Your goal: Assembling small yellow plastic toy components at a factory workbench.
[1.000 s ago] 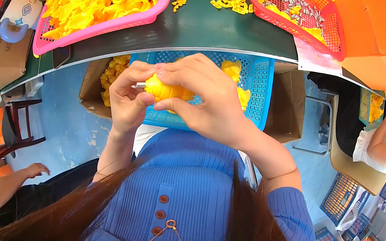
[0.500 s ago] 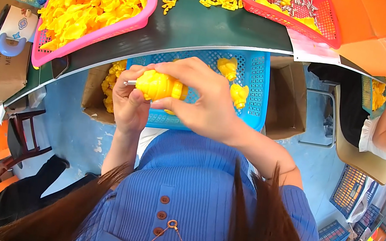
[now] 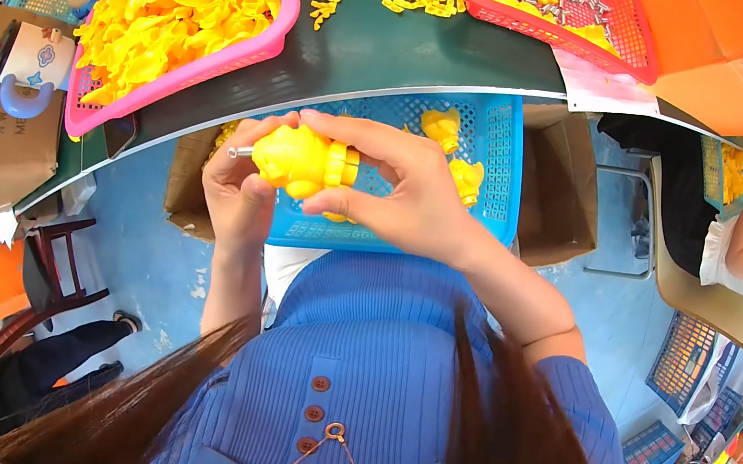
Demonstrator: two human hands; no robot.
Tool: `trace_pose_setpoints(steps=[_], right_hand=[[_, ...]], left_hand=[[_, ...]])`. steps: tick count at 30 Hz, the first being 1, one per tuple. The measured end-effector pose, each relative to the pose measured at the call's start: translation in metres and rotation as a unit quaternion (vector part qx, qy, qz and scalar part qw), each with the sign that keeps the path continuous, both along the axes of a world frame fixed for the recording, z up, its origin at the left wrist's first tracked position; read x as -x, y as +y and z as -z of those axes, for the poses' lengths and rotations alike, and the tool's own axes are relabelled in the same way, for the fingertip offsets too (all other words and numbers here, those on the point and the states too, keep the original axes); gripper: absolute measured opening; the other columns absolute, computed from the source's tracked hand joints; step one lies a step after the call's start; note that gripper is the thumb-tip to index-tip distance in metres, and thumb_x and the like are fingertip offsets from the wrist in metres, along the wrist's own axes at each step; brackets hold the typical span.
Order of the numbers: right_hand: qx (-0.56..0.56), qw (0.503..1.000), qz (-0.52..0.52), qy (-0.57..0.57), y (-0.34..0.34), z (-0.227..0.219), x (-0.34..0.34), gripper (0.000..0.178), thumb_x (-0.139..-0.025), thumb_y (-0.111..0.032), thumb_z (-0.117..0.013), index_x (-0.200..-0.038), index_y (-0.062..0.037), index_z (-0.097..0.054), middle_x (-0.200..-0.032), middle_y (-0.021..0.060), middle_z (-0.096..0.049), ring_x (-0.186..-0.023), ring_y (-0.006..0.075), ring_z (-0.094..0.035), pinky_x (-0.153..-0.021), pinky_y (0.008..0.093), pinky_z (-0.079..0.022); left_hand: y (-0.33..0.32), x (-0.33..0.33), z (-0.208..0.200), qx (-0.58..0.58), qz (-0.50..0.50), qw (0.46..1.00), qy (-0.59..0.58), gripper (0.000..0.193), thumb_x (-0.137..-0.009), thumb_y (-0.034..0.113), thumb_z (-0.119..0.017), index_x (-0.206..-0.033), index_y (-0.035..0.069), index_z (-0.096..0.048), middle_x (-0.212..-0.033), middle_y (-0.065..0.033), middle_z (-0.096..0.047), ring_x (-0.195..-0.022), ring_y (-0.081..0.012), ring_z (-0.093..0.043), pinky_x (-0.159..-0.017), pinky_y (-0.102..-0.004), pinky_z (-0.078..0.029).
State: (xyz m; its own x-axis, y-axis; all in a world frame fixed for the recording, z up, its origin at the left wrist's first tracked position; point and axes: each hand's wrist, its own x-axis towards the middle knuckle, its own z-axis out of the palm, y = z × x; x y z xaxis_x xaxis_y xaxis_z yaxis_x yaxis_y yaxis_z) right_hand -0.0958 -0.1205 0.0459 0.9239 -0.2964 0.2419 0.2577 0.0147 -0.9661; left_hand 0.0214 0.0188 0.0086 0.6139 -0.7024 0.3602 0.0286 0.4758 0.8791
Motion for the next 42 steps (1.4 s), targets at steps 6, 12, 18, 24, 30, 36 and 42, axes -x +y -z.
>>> trace_pose_setpoints(steps=[6,12,18,24,30,36,42], right_hand=[[0.076,0.996,0.047,-0.024,-0.001,0.009,0.003,0.045,-0.068,0.005,-0.072,-0.109,0.0044,-0.055,-0.114,0.017,-0.056,-0.107,0.0237,-0.055,-0.093,0.0351,-0.044],[0.023,0.998,0.039,-0.039,-0.003,0.009,0.003,0.041,-0.069,0.005,-0.07,-0.108,0.0046,-0.055,-0.112,0.0184,-0.056,-0.109,0.0261,-0.054,-0.094,0.0363,-0.043],[0.088,0.994,0.062,-0.026,-0.012,0.005,0.0,0.043,-0.072,-0.004,-0.07,-0.112,0.0007,-0.055,-0.114,0.0153,-0.057,-0.111,0.0257,-0.052,-0.093,0.0366,-0.042],[0.249,0.968,0.028,-0.011,-0.016,0.008,0.003,0.048,-0.069,-0.005,-0.071,-0.115,-0.0037,-0.056,-0.112,0.0125,-0.059,-0.106,0.0282,-0.056,-0.088,0.0353,-0.044],[0.356,0.923,0.041,0.141,-0.047,0.046,0.004,0.04,-0.079,-0.018,-0.067,-0.115,-0.0023,-0.057,-0.103,0.0134,-0.063,-0.09,0.0202,-0.063,-0.079,0.03,-0.048],[0.445,0.88,0.137,0.096,-0.13,-0.03,-0.111,0.024,-0.082,-0.024,-0.063,-0.093,-0.0038,-0.067,-0.084,0.0129,-0.066,-0.076,0.0207,-0.064,-0.066,0.03,-0.049],[0.696,0.643,0.317,0.038,-0.234,-0.014,-0.29,0.023,-0.077,-0.029,-0.061,-0.091,-0.0121,-0.067,-0.089,0.0077,-0.064,-0.093,0.026,-0.058,-0.078,0.0374,-0.047]], left_hand=[[0.0,0.009,0.009,0.024,-0.034,0.997,0.068,0.054,-0.074,0.025,-0.074,-0.116,-0.002,-0.054,-0.108,-0.0111,-0.054,-0.104,-0.0194,-0.053,-0.088,-0.0304,-0.045],[-0.006,0.013,0.008,0.01,-0.029,0.995,0.095,0.056,-0.071,0.026,-0.076,-0.115,-0.001,-0.055,-0.111,-0.0112,-0.053,-0.105,-0.0187,-0.052,-0.083,-0.0282,-0.048],[-0.001,0.005,0.022,-0.001,-0.019,0.999,0.044,0.036,-0.072,0.008,-0.074,-0.105,-0.002,-0.061,-0.107,-0.0121,-0.058,-0.092,-0.0161,-0.058,-0.079,-0.0263,-0.049],[-0.001,0.014,0.018,-0.158,-0.072,0.976,-0.13,0.03,-0.07,0.001,-0.072,-0.098,-0.002,-0.065,-0.089,-0.0107,-0.065,-0.079,-0.0135,-0.061,-0.067,-0.0233,-0.047],[-0.009,0.006,0.046,-0.453,0.078,0.884,-0.084,0.036,-0.072,0.016,-0.073,-0.103,-0.001,-0.064,-0.07,-0.0059,-0.067,-0.061,-0.0075,-0.058,-0.057,-0.0227,-0.045],[0.002,-0.004,0.034,-0.462,-0.092,0.836,-0.283,0.045,-0.067,0.028,-0.077,-0.1,-0.001,-0.065,-0.061,-0.0158,-0.06,-0.052,-0.0185,-0.06,-0.053,-0.0275,-0.046],[0.007,-0.008,0.025,-0.403,-0.131,0.876,-0.228,0.036,-0.071,0.022,-0.075,-0.099,0.002,-0.066,-0.081,-0.0145,-0.067,-0.058,-0.0154,-0.061,-0.053,-0.0263,-0.046]])
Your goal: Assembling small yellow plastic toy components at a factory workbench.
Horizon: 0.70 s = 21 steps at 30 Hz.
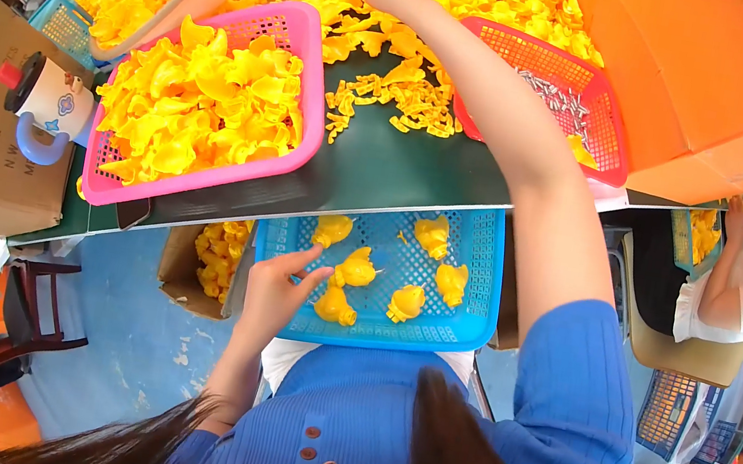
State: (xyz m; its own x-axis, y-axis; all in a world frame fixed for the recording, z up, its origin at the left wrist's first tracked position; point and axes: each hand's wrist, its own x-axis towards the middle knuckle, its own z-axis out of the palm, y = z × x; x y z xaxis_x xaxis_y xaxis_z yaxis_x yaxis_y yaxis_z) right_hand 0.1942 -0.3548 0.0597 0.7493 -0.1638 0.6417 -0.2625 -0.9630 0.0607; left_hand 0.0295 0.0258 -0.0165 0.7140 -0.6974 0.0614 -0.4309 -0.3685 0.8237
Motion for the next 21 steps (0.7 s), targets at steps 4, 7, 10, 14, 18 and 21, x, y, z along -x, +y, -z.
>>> trace_pose_setpoints(steps=[4,7,10,14,18,21], right_hand=[[-0.032,0.994,0.105,-0.02,-0.021,0.016,-0.046,0.015,-0.077,-0.015,-0.057,-0.085,-0.006,-0.065,-0.063,0.0105,-0.06,-0.056,0.0269,-0.058,-0.054,0.0382,-0.046],[-0.234,0.968,0.063,-0.064,-0.042,-0.005,-0.046,0.025,-0.077,-0.023,-0.053,-0.081,-0.0027,-0.066,-0.079,0.0183,-0.064,-0.071,0.033,-0.063,-0.064,0.0428,-0.049],[-0.109,0.989,0.056,0.084,0.001,-0.031,-0.028,0.028,-0.077,-0.027,-0.054,-0.08,-0.0029,-0.066,-0.076,0.0183,-0.064,-0.07,0.0336,-0.063,-0.062,0.0427,-0.049],[-0.001,0.969,0.09,0.229,-0.008,0.015,-0.025,0.021,-0.076,-0.031,-0.062,-0.092,-0.0175,-0.067,-0.095,0.0049,-0.063,-0.102,0.0258,-0.054,-0.082,0.0355,-0.046],[-0.175,0.971,0.091,0.134,-0.021,0.021,-0.034,0.024,-0.077,-0.023,-0.063,-0.095,-0.0076,-0.063,-0.091,0.0075,-0.064,-0.088,0.0246,-0.059,-0.079,0.0422,-0.044],[-0.27,0.942,0.148,-0.132,-0.133,0.026,-0.023,0.032,-0.077,-0.034,-0.057,-0.087,-0.0048,-0.066,-0.086,0.019,-0.064,-0.079,0.0315,-0.062,-0.067,0.0406,-0.048]], left_hand=[[0.004,-0.005,-0.005,0.016,0.0,1.0,-0.006,0.028,-0.074,0.016,-0.072,-0.099,0.004,-0.067,-0.089,-0.0111,-0.068,-0.061,-0.0118,-0.06,-0.052,-0.0234,-0.045],[0.008,-0.01,-0.009,0.03,0.007,0.999,0.026,0.024,-0.075,0.013,-0.07,-0.098,0.005,-0.068,-0.086,-0.0094,-0.068,-0.062,-0.0101,-0.06,-0.051,-0.0224,-0.044],[0.003,-0.008,-0.018,0.052,0.009,0.997,0.049,0.021,-0.077,0.011,-0.067,-0.098,0.006,-0.067,-0.085,-0.0086,-0.068,-0.063,-0.0098,-0.059,-0.05,-0.0212,-0.042],[-0.015,0.001,-0.036,0.065,0.112,0.99,0.056,0.024,-0.078,0.012,-0.067,-0.101,0.008,-0.067,-0.086,-0.0106,-0.067,-0.067,-0.0115,-0.061,-0.052,-0.0214,-0.043],[-0.007,-0.002,-0.028,0.089,0.104,0.989,0.055,0.023,-0.081,0.014,-0.065,-0.102,0.006,-0.066,-0.09,-0.0105,-0.067,-0.07,-0.0133,-0.063,-0.054,-0.023,-0.048],[-0.021,-0.001,-0.034,0.119,0.161,0.955,0.22,0.026,-0.086,0.014,-0.059,-0.108,0.001,-0.062,-0.095,-0.0127,-0.066,-0.075,-0.0128,-0.062,-0.056,-0.0219,-0.048]])
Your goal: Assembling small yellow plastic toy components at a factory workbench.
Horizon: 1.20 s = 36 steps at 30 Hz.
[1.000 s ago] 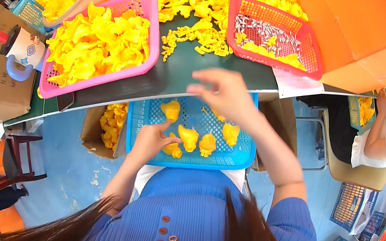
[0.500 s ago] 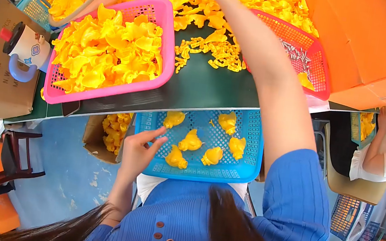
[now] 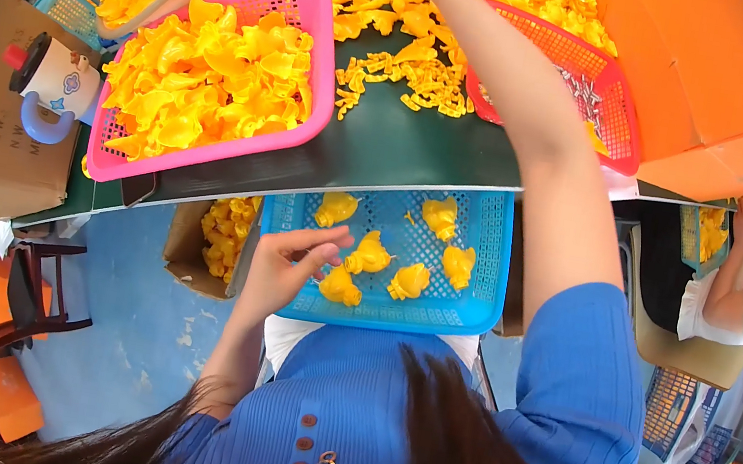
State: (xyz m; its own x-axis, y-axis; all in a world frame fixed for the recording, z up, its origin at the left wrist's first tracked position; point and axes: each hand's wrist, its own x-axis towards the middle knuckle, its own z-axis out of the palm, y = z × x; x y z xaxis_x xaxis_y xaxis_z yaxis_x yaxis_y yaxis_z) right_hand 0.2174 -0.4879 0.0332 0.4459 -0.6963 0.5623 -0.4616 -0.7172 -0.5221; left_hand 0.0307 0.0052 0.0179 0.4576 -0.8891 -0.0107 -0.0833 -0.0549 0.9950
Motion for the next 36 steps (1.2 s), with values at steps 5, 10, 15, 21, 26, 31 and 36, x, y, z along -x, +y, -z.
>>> trace_pose_setpoints(steps=[5,10,15,21,26,31,36], right_hand=[[0.16,0.848,-0.482,-0.15,0.252,-0.068,0.153,0.016,-0.081,-0.008,-0.056,-0.097,-0.0067,-0.057,-0.075,0.0057,-0.055,-0.068,0.0221,-0.055,-0.056,0.0287,-0.043],[0.262,0.757,-0.597,0.041,0.309,-0.03,0.261,0.013,-0.075,-0.007,-0.062,-0.088,-0.0071,-0.062,-0.098,0.0093,-0.056,-0.083,0.0262,-0.055,-0.068,0.0351,-0.043],[0.03,0.869,-0.493,-0.015,0.295,-0.02,0.253,0.026,-0.081,-0.023,-0.061,-0.102,-0.0059,-0.061,-0.107,0.0092,-0.054,-0.093,0.0267,-0.052,-0.072,0.0354,-0.043],[0.237,0.928,-0.204,0.205,0.265,0.039,0.227,0.041,-0.082,-0.036,-0.059,-0.107,-0.0036,-0.058,-0.114,0.0102,-0.051,-0.105,0.0263,-0.045,-0.084,0.0367,-0.037],[0.168,0.941,-0.228,0.187,0.264,0.045,0.238,0.041,-0.081,-0.034,-0.061,-0.109,-0.0037,-0.058,-0.11,0.0063,-0.055,-0.107,0.0249,-0.046,-0.089,0.0379,-0.033],[0.139,0.937,-0.284,0.15,0.262,0.041,0.249,0.041,-0.077,-0.028,-0.066,-0.109,-0.0036,-0.058,-0.109,0.008,-0.055,-0.105,0.0255,-0.047,-0.09,0.0369,-0.035],[0.101,0.894,-0.425,0.099,0.264,0.04,0.269,0.042,-0.069,-0.014,-0.073,-0.108,-0.0063,-0.059,-0.103,0.0079,-0.057,-0.099,0.0256,-0.052,-0.084,0.036,-0.042]], left_hand=[[0.012,-0.007,0.009,0.19,-0.02,0.904,0.383,0.058,-0.094,0.039,-0.038,-0.136,0.0,-0.028,-0.127,-0.0245,-0.045,-0.096,-0.0221,-0.059,-0.063,-0.0262,-0.055],[0.005,-0.003,0.011,0.231,0.044,0.864,0.446,0.065,-0.092,0.039,-0.044,-0.141,0.005,-0.016,-0.13,-0.0147,-0.043,-0.115,-0.0231,-0.049,-0.093,-0.0364,-0.044],[0.004,0.002,0.01,0.261,-0.003,0.857,0.444,0.058,-0.092,0.033,-0.047,-0.137,0.004,-0.024,-0.133,-0.0177,-0.041,-0.114,-0.025,-0.05,-0.093,-0.0344,-0.044],[0.008,0.0,0.01,0.289,-0.075,0.892,0.339,0.047,-0.091,0.024,-0.051,-0.13,0.003,-0.036,-0.136,-0.0221,-0.035,-0.119,-0.0321,-0.045,-0.092,-0.0351,-0.046],[0.012,-0.001,0.015,0.293,-0.125,0.895,0.312,0.04,-0.092,0.019,-0.049,-0.128,0.005,-0.04,-0.135,-0.0206,-0.036,-0.12,-0.0341,-0.043,-0.095,-0.0372,-0.044],[0.008,-0.002,0.02,0.289,-0.127,0.899,0.305,0.04,-0.092,0.018,-0.049,-0.129,0.006,-0.039,-0.134,-0.0188,-0.038,-0.12,-0.0346,-0.043,-0.095,-0.0383,-0.043],[0.01,0.0,0.016,0.279,-0.141,0.905,0.29,0.041,-0.091,0.016,-0.051,-0.128,0.005,-0.04,-0.133,-0.0182,-0.04,-0.118,-0.0348,-0.045,-0.092,-0.0414,-0.046]])
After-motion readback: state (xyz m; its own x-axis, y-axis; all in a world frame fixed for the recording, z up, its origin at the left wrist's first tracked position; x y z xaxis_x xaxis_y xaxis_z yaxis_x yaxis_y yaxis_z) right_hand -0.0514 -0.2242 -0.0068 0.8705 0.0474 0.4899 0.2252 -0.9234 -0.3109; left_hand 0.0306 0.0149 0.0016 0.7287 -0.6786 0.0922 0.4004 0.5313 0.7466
